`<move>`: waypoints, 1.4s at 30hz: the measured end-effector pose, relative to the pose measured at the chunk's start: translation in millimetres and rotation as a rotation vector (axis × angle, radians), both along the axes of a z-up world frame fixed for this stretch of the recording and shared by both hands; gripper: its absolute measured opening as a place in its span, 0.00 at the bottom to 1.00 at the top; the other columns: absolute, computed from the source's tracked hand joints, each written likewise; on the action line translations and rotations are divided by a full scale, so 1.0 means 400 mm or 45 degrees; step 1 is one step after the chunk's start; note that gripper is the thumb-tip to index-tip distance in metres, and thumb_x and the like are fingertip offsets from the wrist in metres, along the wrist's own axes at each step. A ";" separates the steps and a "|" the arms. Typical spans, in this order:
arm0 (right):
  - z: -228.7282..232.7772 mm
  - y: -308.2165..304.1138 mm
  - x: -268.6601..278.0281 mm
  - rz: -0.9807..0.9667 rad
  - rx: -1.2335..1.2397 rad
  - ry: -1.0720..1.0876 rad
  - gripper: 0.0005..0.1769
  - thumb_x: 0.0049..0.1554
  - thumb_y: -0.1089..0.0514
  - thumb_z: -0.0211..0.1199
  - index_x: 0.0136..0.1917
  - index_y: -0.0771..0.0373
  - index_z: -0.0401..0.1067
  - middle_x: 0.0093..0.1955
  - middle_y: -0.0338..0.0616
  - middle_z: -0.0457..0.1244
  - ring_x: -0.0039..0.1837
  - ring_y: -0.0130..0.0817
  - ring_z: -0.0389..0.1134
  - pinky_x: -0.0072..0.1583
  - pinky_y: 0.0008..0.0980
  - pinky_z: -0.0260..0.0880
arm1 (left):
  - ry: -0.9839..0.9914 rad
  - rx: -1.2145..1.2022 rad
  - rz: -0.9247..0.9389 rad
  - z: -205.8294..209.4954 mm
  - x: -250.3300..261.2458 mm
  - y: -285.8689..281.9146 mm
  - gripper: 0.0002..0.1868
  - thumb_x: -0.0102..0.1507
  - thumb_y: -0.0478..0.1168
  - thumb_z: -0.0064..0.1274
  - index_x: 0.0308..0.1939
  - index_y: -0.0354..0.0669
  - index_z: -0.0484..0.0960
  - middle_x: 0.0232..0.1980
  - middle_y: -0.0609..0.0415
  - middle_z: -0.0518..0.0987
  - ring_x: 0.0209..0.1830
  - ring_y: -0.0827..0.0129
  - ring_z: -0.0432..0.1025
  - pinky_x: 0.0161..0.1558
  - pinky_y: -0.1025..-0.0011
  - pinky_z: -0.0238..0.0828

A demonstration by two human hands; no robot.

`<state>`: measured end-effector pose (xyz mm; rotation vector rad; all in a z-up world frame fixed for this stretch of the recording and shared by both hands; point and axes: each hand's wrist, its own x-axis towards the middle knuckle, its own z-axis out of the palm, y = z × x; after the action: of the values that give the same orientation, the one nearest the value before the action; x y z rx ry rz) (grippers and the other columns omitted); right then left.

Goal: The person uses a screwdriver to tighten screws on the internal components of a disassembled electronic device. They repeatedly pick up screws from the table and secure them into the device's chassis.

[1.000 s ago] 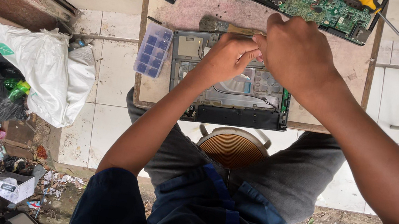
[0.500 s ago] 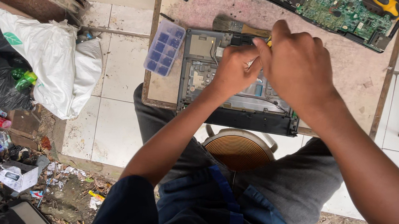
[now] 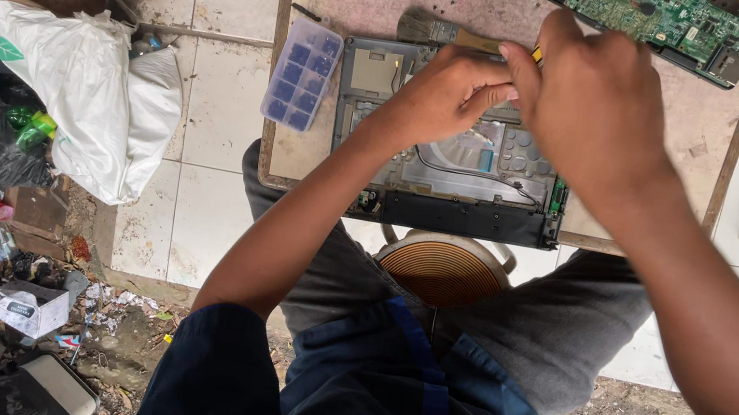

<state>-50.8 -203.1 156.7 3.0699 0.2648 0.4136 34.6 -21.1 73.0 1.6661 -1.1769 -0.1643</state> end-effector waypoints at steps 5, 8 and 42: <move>0.001 0.051 -0.003 -0.036 -0.067 -0.135 0.22 0.80 0.36 0.67 0.55 0.55 0.71 0.31 0.41 0.65 0.33 0.50 0.72 0.32 0.47 0.69 | -0.115 -0.129 0.227 -0.032 -0.021 -0.004 0.14 0.66 0.29 0.51 0.26 0.43 0.68 0.21 0.59 0.59 0.23 0.72 0.53 0.30 0.69 0.50; 0.059 0.075 -0.003 0.052 0.204 0.022 0.16 0.75 0.46 0.68 0.63 0.59 0.72 0.35 0.47 0.69 0.36 0.58 0.73 0.33 0.55 0.70 | -0.119 -0.201 0.383 -0.076 -0.024 -0.009 0.16 0.60 0.27 0.51 0.23 0.45 0.63 0.21 0.60 0.57 0.24 0.74 0.49 0.27 0.69 0.47; -0.035 -0.101 -0.262 -0.007 1.003 -0.096 0.06 0.72 0.65 0.66 0.62 0.69 0.77 0.58 0.51 0.74 0.59 0.42 0.76 0.62 0.36 0.73 | -0.647 1.331 0.360 -0.132 0.384 0.013 0.13 0.70 0.41 0.60 0.52 0.34 0.86 0.47 0.36 0.83 0.50 0.44 0.79 0.51 0.50 0.82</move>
<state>-155.6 -243.7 142.6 3.7948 0.1004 0.7962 188.3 -15.8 20.3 2.9035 -1.2861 -0.1988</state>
